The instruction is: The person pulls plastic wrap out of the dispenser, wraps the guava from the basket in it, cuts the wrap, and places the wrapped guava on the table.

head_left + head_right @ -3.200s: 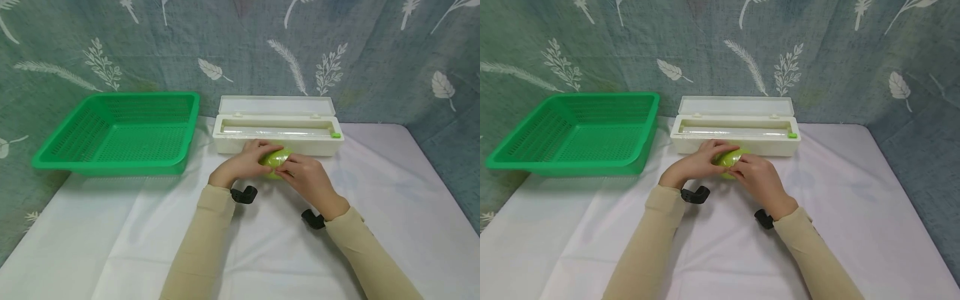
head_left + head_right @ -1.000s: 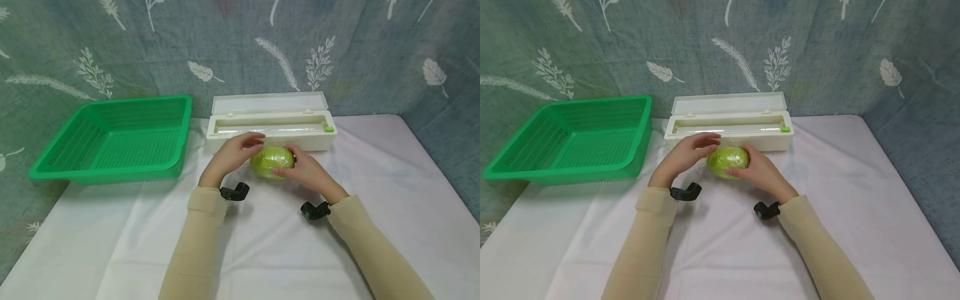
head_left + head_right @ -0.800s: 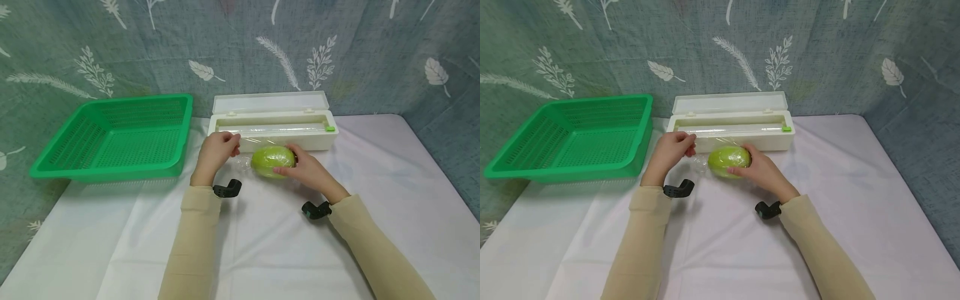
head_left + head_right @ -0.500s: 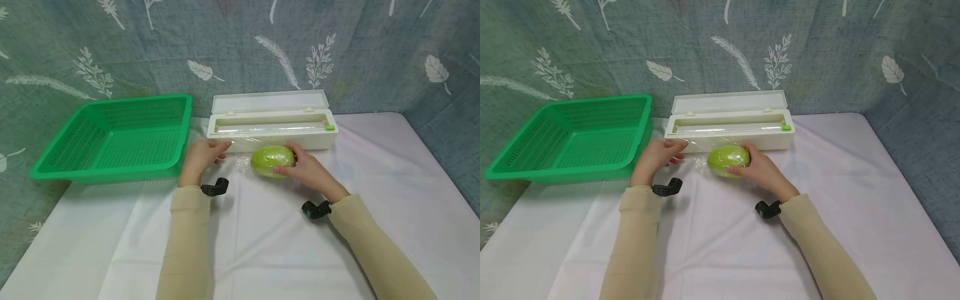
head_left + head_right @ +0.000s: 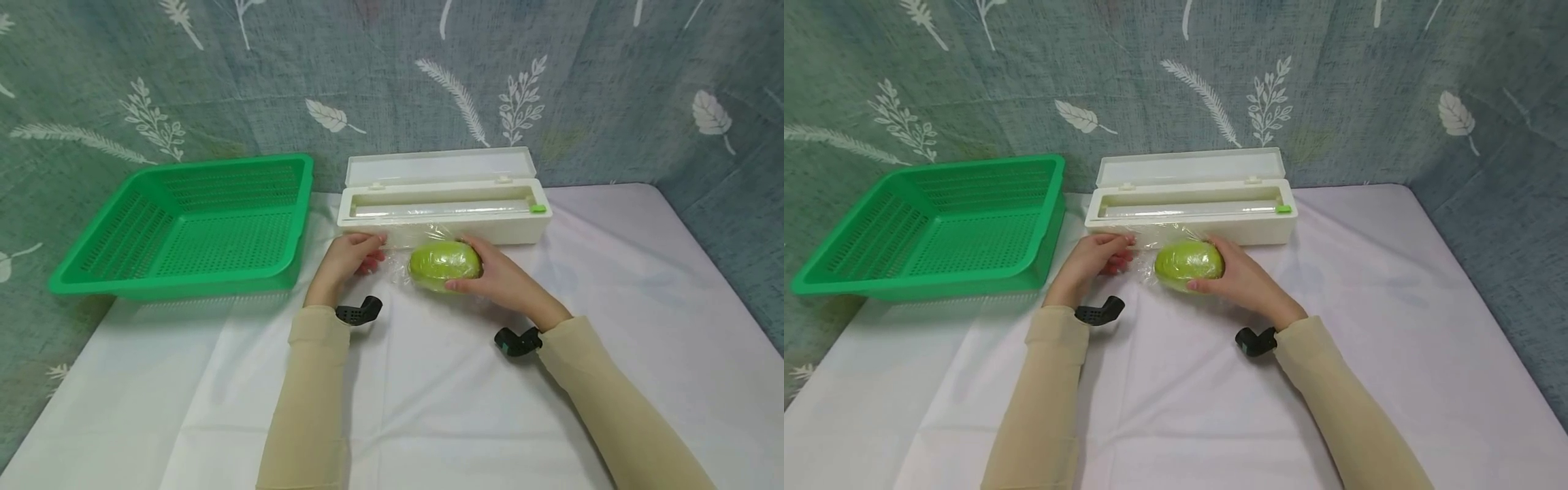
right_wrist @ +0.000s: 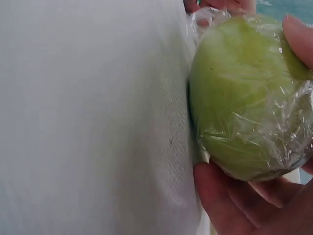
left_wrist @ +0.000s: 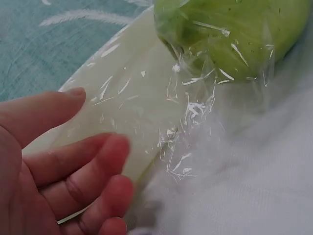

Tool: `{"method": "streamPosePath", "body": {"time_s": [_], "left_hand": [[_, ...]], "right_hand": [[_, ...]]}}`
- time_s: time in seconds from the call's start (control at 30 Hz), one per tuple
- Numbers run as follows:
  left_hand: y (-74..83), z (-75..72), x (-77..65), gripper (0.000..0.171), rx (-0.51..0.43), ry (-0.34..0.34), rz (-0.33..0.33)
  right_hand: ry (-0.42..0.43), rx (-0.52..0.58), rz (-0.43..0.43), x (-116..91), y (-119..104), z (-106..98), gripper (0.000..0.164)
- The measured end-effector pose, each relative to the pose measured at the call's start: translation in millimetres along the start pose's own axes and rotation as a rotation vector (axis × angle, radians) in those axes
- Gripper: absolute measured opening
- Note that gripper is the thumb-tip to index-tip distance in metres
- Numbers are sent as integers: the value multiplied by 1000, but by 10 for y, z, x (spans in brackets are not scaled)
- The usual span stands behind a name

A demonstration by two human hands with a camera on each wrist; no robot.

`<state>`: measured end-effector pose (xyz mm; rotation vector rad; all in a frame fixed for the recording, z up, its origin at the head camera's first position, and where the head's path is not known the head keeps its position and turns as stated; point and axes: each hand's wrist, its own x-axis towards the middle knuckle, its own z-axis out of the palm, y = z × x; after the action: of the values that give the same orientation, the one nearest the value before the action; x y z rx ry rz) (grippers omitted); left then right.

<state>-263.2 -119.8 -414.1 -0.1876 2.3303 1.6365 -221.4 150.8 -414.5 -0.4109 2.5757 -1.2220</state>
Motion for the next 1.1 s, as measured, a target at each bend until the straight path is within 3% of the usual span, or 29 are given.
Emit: {"method": "streamPosePath", "body": {"time_s": [0.27, 0.6, 0.83, 1.0, 1.1], "left_hand": [[-23, -15, -11, 48, 121, -2, 134], [59, 3, -47, 46, 20, -15, 156], [115, -53, -104, 31, 115, -21, 188], [261, -61, -189, 30, 173, -47, 247], [323, -59, -233, 27, 194, -27, 266]], "right_hand": [[-20, 42, -22, 1, 45, -29, 96], [-75, 70, -37, -8, 71, -46, 96], [-91, 58, -33, -17, 29, -45, 98], [-101, 44, -7, -23, 21, -60, 98], [-109, 59, -11, -34, 1, -66, 96]]}}
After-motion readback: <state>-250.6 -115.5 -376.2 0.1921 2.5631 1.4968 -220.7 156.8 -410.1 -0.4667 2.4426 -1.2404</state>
